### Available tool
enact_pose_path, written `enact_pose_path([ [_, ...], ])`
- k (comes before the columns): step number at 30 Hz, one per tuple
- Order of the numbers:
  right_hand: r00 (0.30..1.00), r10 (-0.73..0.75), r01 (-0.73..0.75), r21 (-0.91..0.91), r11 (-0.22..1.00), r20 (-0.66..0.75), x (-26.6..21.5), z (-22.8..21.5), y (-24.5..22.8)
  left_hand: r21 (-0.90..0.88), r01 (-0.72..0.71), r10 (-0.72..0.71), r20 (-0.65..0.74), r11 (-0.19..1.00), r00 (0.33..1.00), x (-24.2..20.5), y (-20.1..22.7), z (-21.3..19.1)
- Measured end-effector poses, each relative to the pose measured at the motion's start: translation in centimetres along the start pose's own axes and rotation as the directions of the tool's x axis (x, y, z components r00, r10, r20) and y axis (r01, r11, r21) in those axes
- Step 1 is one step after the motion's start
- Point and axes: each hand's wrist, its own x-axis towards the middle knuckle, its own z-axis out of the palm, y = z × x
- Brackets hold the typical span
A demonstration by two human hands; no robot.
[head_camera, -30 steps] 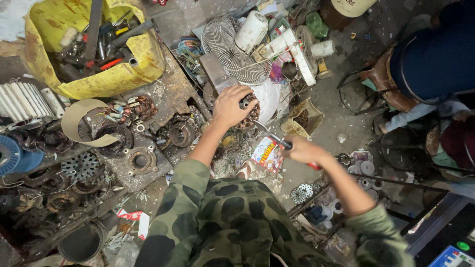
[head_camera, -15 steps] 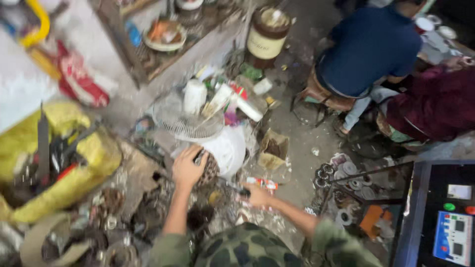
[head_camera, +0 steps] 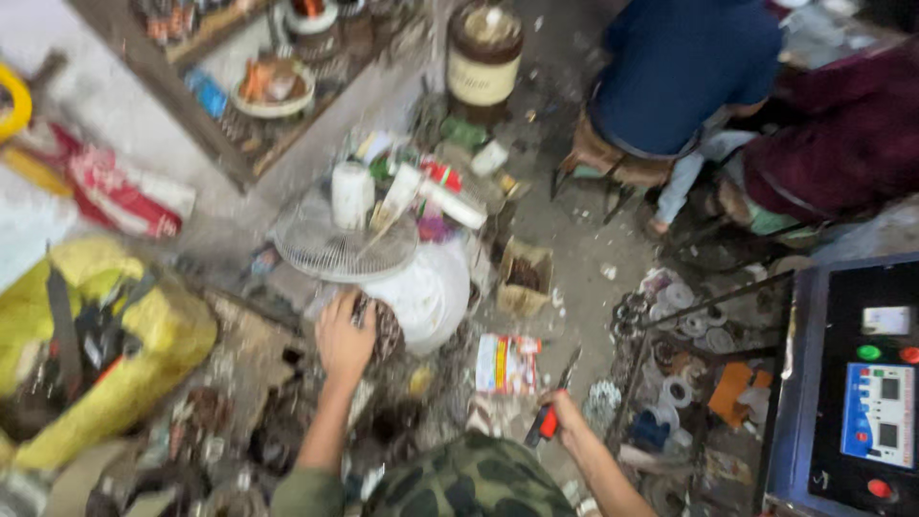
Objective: The person uses pliers to cut copper windings from a circular metal stator component. They hold the stator with one hand and repeatedly snip the windings with the other, working over a cluttered workbench.
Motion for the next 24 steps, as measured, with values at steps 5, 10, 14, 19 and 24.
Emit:
enact_pose_path([
  [5, 0.989, 0.051, -0.002, -0.33, 0.944, 0.139, -4.6, -0.3, -1.3, -0.103, -0.321, 0.325, 0.024, 0.941, 0.945, 1.6, -0.9, -0.9],
  [10, 0.841, 0.095, 0.146, -0.392, 0.908, 0.533, -9.3, 4.9, -5.5, -0.113, -0.198, 0.202, 0.03, 0.974, 0.979, 0.7, 0.9, -1.4],
  [14, 0.701, 0.153, 0.258, -0.447, 0.856, 0.697, -11.5, 10.0, -8.4, -0.101, -0.189, 0.196, 0.061, 0.977, 0.979, 1.0, 1.3, -1.7],
  [19, 0.634, 0.239, 0.299, -0.519, 0.801, 0.736, -12.4, 13.6, -9.7, -0.097, -0.195, 0.199, 0.037, 0.976, 0.979, 0.9, 1.7, -2.1],
  [24, 0.624, 0.325, 0.211, -0.553, 0.806, 0.711, -12.5, 15.3, -10.8, -0.116, -0.204, 0.208, 0.029, 0.972, 0.978, 0.8, 1.9, -2.5],
])
